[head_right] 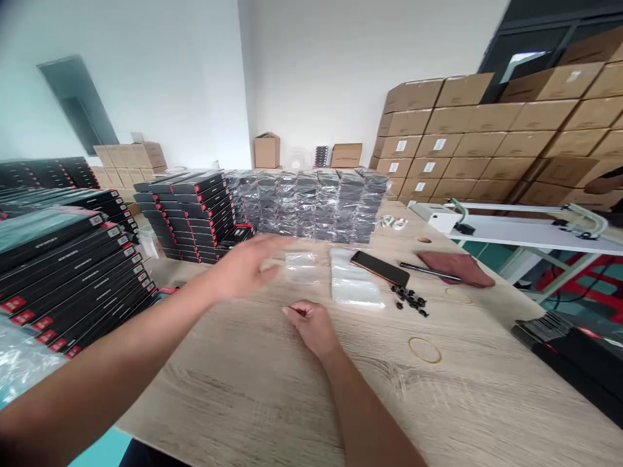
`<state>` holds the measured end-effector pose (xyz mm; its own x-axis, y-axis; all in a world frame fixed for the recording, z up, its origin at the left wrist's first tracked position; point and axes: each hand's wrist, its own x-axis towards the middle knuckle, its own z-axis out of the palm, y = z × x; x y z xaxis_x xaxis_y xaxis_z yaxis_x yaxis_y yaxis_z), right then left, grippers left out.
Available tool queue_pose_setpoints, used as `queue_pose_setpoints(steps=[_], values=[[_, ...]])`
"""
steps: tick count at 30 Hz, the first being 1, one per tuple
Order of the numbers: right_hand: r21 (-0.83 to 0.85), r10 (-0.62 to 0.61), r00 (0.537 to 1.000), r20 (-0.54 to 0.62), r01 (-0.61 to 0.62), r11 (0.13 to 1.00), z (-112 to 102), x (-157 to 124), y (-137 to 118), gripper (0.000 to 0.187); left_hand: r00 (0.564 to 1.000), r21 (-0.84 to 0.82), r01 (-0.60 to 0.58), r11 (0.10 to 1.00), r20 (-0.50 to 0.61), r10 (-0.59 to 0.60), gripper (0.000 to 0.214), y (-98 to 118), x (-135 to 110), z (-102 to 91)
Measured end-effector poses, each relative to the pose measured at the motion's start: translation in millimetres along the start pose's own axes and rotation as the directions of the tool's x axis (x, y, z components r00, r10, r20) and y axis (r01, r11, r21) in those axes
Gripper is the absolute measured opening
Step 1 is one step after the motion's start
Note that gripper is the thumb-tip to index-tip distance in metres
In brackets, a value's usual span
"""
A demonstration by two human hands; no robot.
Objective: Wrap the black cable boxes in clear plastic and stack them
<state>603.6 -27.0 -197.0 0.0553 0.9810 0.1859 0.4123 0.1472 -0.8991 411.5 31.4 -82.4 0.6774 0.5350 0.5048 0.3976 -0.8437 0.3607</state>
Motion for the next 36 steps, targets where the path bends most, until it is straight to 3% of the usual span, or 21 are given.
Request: queue_pose_setpoints(steps=[2, 4, 6, 9, 12, 14, 16, 17, 18, 20, 22, 23, 26, 30, 33, 36], values=[[0.005, 0.021, 1.000, -0.001, -0.021, 1.000, 1, -1, 3, 0.044, 0.977, 0.249, 0.205, 0.947, -0.002, -0.211, 0.062, -46, 17, 3.2], [0.024, 0.041, 0.999, -0.015, -0.041, 0.999, 1, -1, 7, 0.046, 0.924, 0.402, 0.354, 0.845, -0.009, -0.383, 0.074, -87, 21, 13.0], [0.044, 0.038, 0.999, -0.024, -0.037, 0.998, 1, 0, 11, 0.046, 0.903, 0.427, 0.396, 0.813, -0.021, -0.429, 0.073, -115, 16, 24.1], [0.073, 0.039, 0.999, -0.035, -0.036, 0.997, 2, 1, 15, 0.044, 0.909, 0.402, 0.398, 0.824, -0.052, -0.414, 0.060, -132, 4, 31.9], [0.096, 0.050, 0.998, -0.049, -0.045, 0.994, 2, 1, 15, 0.042, 0.923, 0.384, 0.381, 0.841, -0.098, -0.373, 0.051, -124, -3, 29.9], [0.121, 0.056, 0.997, -0.058, -0.049, 0.991, 1, 1, 13, 0.042, 0.904, 0.250, 0.416, 0.875, -0.215, -0.369, 0.050, -108, -4, 29.9], [0.168, 0.074, 0.995, -0.069, -0.061, 0.984, 1, 0, 11, 0.041, 0.810, -0.137, 0.423, 0.896, -0.386, -0.442, 0.049, -84, -3, 34.5], [0.201, 0.088, 0.993, -0.074, -0.072, 0.977, 0, 0, 10, 0.041, 0.738, -0.398, 0.362, 0.843, -0.431, -0.519, 0.048, -71, -2, 38.6], [0.238, 0.104, 0.992, -0.077, -0.083, 0.968, 0, 0, 10, 0.040, 0.678, -0.635, 0.260, 0.727, -0.416, -0.606, 0.047, -56, -2, 43.7], [0.328, 0.134, 0.988, -0.078, -0.101, 0.939, -1, 1, 8, 0.040, 0.643, -0.912, 0.085, 0.402, -0.258, -0.721, 0.042, -28, -4, 55.1], [0.435, 0.146, 0.987, -0.067, -0.103, 0.894, -3, 2, 6, 0.046, 0.658, -0.991, 0.032, 0.127, -0.075, -0.749, 0.039, -5, -8, 66.8], [0.496, 0.144, 0.988, -0.056, -0.097, 0.863, -4, 3, 5, 0.050, 0.664, -0.999, 0.035, 0.039, -0.006, -0.748, 0.037, 3, -11, 72.2], [0.659, 0.111, 0.993, -0.026, -0.067, 0.749, -11, 4, -2, 0.054, 0.687, -0.994, 0.059, -0.094, 0.109, -0.718, 0.038, 15, -21, 85.0], [0.736, 0.129, 0.991, 0.027, -0.107, 0.668, -14, -3, -18, 0.040, 0.757, -0.969, 0.147, -0.198, 0.239, -0.608, 0.040, 10, -32, 85.6], [0.773, 0.122, 0.956, 0.267, -0.288, 0.565, 0, -14, -32, 0.037, 0.792, -0.915, 0.249, -0.317, 0.381, -0.478, 0.051, 2, -35, 75.5], [0.703, 0.099, 0.858, 0.504, -0.474, 0.531, 24, -24, -41, 0.042, 0.780, -0.852, 0.345, -0.393, 0.494, -0.385, 0.061, 0, -36, 67.7]])
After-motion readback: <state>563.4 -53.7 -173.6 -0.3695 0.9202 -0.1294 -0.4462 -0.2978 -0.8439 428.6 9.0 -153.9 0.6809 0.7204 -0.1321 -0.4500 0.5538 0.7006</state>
